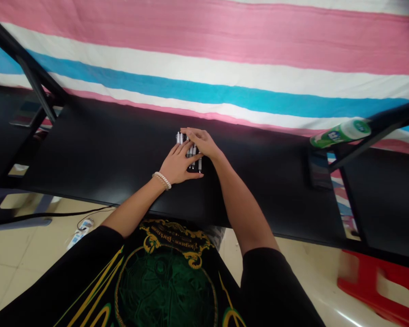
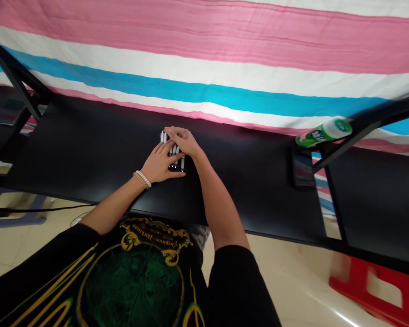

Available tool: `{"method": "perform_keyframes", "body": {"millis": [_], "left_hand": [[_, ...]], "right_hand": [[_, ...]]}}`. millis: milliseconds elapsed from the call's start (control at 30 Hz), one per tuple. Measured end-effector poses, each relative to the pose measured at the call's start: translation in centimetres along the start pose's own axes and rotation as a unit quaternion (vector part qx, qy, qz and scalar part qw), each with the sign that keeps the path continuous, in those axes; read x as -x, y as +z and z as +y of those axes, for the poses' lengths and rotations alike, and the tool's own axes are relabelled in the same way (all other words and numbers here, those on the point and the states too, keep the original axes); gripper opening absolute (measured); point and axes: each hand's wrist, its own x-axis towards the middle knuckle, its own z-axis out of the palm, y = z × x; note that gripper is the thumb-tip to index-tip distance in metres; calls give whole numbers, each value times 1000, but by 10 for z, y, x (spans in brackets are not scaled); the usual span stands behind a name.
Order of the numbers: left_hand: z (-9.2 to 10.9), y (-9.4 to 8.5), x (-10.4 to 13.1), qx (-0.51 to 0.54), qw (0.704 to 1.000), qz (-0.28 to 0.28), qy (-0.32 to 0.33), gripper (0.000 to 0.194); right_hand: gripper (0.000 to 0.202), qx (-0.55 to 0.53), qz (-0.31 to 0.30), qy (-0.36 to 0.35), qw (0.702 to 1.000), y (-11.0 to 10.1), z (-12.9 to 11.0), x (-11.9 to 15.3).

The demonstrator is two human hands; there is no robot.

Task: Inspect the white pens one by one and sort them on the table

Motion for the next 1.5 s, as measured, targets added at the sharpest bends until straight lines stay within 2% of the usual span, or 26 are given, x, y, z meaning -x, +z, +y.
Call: {"method": "perform_keyframes", "body": {"millis": [100, 167, 300, 467, 800, 1033, 1233, 1333, 1433, 1500], "left_hand": [[1, -1, 0, 3, 1000, -2, 0, 69], [1, -2, 0, 2, 1000, -3, -3, 67], [3, -3, -1, 1, 1000, -9, -10, 68], [0, -5, 2, -10, 1000, -14, -5, 65], [-29, -19, 21, -30, 998, -36, 41, 62], [-48, -28, 35, -17, 998, -40, 55, 60], [-47, -29, 37, 19, 998, -19, 60, 60], [-46, -31, 38, 42, 997, -4, 58, 67], [-47, -33, 39, 101, 993, 50, 42, 73], [-48, -34, 39, 151, 983, 108, 8, 66]], "right_hand": [[51, -1, -41, -3, 999, -3, 1, -1], [43, 26, -45, -20, 998, -3, 4, -2], [30, 106, -2, -56, 993, 4, 10, -1], [33, 137, 29, -66, 988, 18, 6, 6], [36, 174, 57, -45, 982, 51, -2, 8], [37, 142, 88, -49, 985, 71, -11, 13], [37, 107, 216, -12, 970, 69, -10, 34], [33, 109, 243, 16, 964, 69, -15, 58], [33, 95, 265, 58, 958, 71, -24, 84], [36, 88, 264, 82, 957, 75, -29, 96]]}}
